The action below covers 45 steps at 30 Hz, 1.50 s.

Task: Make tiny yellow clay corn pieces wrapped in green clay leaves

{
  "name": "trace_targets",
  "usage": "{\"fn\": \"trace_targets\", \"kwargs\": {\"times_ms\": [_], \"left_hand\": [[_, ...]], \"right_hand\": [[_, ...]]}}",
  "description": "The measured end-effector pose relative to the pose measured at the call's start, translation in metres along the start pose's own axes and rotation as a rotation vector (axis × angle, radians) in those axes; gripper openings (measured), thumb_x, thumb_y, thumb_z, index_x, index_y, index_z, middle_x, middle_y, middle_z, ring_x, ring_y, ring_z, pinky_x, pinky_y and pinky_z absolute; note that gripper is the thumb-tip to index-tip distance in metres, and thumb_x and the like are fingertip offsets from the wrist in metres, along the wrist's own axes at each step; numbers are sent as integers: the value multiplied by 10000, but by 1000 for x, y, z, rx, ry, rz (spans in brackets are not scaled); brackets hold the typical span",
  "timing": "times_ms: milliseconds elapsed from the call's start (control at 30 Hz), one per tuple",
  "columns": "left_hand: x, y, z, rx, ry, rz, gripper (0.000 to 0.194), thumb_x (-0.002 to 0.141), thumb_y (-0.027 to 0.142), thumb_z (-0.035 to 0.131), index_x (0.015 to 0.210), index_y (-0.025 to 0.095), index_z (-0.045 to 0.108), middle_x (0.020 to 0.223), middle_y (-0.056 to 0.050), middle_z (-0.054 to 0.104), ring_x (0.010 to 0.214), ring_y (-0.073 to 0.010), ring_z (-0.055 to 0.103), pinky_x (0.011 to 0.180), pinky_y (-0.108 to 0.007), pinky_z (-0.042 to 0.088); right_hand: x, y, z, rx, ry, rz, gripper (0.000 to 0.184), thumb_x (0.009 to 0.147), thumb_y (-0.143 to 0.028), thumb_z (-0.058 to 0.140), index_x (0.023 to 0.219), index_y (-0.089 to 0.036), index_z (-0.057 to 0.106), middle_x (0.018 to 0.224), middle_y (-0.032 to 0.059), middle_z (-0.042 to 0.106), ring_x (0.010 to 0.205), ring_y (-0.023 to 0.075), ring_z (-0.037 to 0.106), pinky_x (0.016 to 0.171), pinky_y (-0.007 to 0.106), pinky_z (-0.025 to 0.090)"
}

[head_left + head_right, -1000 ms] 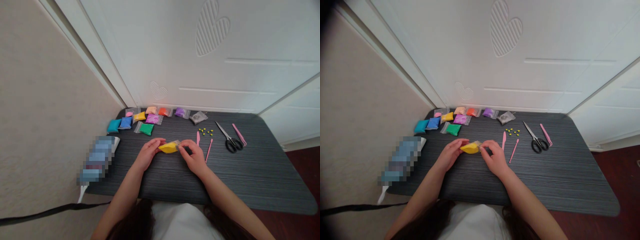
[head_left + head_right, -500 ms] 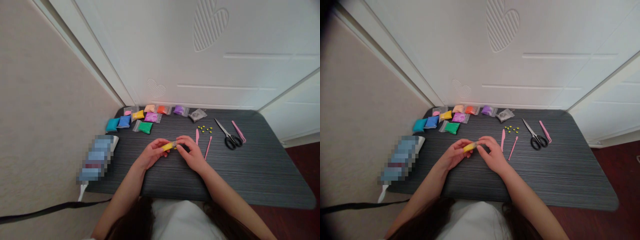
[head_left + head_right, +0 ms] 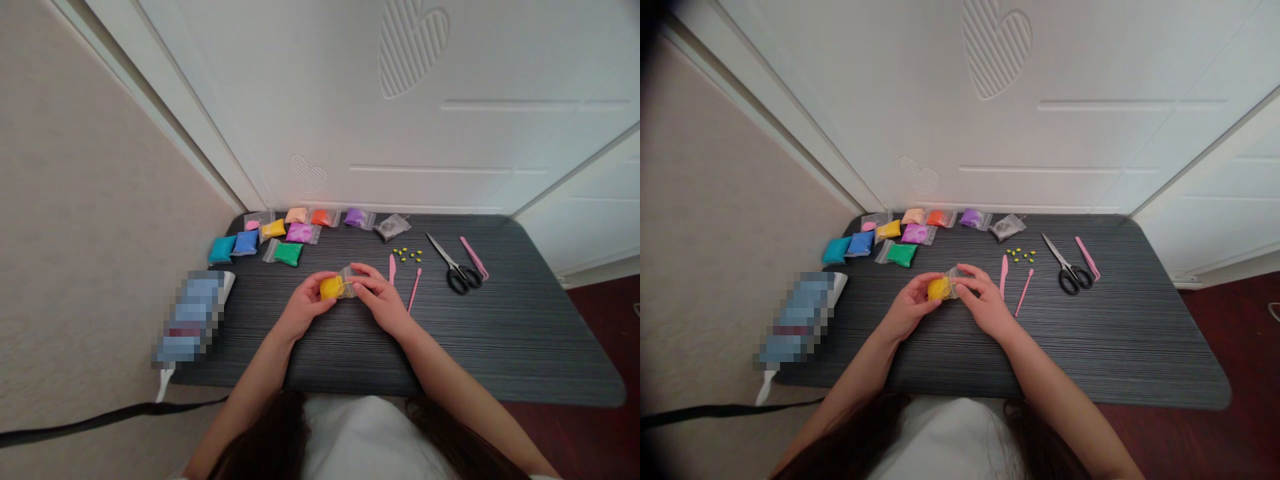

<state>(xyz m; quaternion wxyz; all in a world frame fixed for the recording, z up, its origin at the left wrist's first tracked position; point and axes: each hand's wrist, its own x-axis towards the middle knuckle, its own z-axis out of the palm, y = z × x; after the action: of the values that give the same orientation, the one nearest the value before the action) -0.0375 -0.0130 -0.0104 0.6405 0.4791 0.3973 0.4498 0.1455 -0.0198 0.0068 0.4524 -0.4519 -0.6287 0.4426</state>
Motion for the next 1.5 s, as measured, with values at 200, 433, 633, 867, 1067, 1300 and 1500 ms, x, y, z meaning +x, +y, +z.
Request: {"fn": "trace_targets", "kwargs": {"times_ms": [200,433,633,867,1067,1300,1500], "left_hand": [[-1,-2,5,154,76,114,423,660,174,650,1067,197,537,1164,-82,525,1080,-209,490,970,-394,342],[-9,-5,11,677,241,437,452,696,156,600,1127,239,493,1171,-72,522,1110,-218,471,972,-416,353],[-11,0,12,869,218,577,468,694,155,594,1139,241,476,1152,-69,546,1066,-221,505,929,-416,387],[-11,0,14,929,209,639,444,697,134,584,1120,236,494,1139,-70,557,1048,-218,512,909,-411,397],[-11,0,14,932,203,654,456,691,122,587,1123,238,496,1151,-69,550,1054,-218,509,908,-407,400],[-13,1,16,931,174,682,473,684,109,588,1130,231,488,1150,-81,551,1052,-222,515,896,-406,416],[-13,0,14,959,195,740,461,675,101,599,1111,190,483,1131,-90,555,1037,-206,526,890,-396,434]], "right_hand": [[2,0,0,72,18,72,192,794,-312,527,929,-281,660,1178,34,524,1117,181,467,989,410,334],[3,2,0,142,64,94,185,785,-321,539,924,-281,655,1137,34,546,1089,179,486,937,385,387],[3,4,0,261,75,95,163,775,-291,554,900,-274,658,1129,24,556,1105,178,479,987,401,340],[2,4,0,205,67,88,145,746,-292,588,870,-277,661,1093,29,554,1034,172,518,895,359,423],[2,4,-1,93,56,46,138,771,-298,557,853,-263,662,1040,31,562,1001,158,525,912,359,399],[1,1,-1,139,-21,41,177,781,-311,546,922,-283,650,1098,27,532,1061,161,491,929,349,384],[2,-2,-3,180,0,58,163,790,-293,538,902,-267,655,1071,27,544,1040,162,496,931,346,368]]}}
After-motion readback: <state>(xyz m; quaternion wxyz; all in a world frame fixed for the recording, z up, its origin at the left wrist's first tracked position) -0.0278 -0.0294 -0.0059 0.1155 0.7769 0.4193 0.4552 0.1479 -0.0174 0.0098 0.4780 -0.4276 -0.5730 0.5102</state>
